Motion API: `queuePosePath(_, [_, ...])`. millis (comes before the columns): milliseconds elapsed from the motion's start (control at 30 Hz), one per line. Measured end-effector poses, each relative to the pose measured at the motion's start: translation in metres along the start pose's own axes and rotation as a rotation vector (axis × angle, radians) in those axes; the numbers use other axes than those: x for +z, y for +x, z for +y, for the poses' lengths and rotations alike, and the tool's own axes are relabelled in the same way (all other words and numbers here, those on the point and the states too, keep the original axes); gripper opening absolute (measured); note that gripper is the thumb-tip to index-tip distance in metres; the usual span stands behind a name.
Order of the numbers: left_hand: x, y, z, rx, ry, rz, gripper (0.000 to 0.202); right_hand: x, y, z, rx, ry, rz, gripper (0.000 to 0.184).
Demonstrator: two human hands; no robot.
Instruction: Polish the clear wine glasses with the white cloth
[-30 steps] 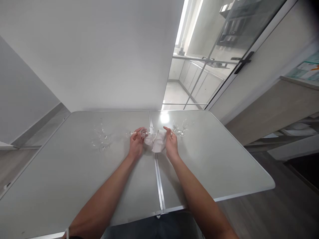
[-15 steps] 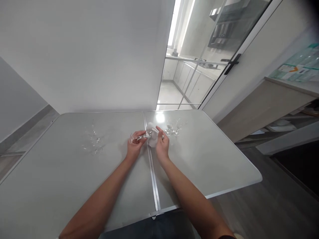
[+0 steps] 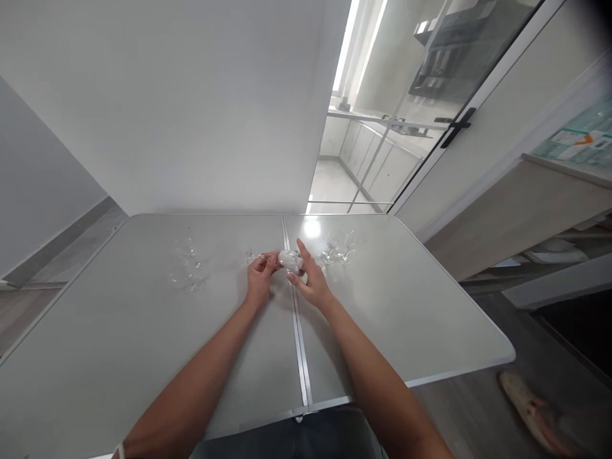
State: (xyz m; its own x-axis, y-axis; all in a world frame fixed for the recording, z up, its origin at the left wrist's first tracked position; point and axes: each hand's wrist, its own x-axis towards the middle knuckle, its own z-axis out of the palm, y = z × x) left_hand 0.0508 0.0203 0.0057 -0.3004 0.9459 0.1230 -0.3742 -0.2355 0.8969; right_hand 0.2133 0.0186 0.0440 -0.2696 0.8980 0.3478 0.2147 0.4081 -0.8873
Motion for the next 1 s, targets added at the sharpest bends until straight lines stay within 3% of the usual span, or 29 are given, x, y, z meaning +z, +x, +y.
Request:
queuePosePath(167, [-0.002, -0.002, 0.002, -0.026, 0.039, 0.015, 0.037, -0.005, 0.000, 0.000, -0.280, -0.258, -0.239, 0.086])
queuePosePath(267, [-0.002, -0.001, 0.003, -0.007, 0.043, -0.018, 0.037, -0.007, 0.001, -0.001, -0.296, -0.255, -0.292, 0.083])
queuePosePath(367, [-0.002, 0.001, 0.005, 0.014, -0.033, -0.021, 0.035, -0.004, -0.001, -0.003, -0.165, 0.016, -0.326, 0.089])
queuePosePath(467, [-0.002, 0.003, 0.011, -0.008, -0.179, -0.039, 0.029, 0.002, -0.004, -0.006, 0.040, 0.514, -0.353, 0.092])
queuePosePath(567, [-0.004, 0.004, 0.016, -0.043, -0.269, -0.130, 0.027, 0.008, -0.005, -0.008, 0.260, 0.926, -0.259, 0.081])
queuePosePath(667, [-0.005, 0.004, 0.016, -0.056, -0.281, -0.174, 0.030, 0.010, -0.005, -0.008, 0.369, 1.063, -0.187, 0.075])
queuePosePath(767, [-0.003, 0.004, 0.012, -0.042, -0.272, -0.170, 0.030, 0.010, -0.005, -0.006, 0.326, 0.928, -0.136, 0.076])
queuePosePath(867, [-0.001, 0.004, 0.008, -0.024, -0.249, -0.123, 0.027, 0.009, -0.005, -0.003, 0.119, 0.526, -0.102, 0.081])
queuePosePath(1000, [-0.001, 0.007, 0.003, -0.029, -0.192, 0.012, 0.027, 0.009, -0.002, -0.001, -0.247, -0.219, -0.346, 0.092])
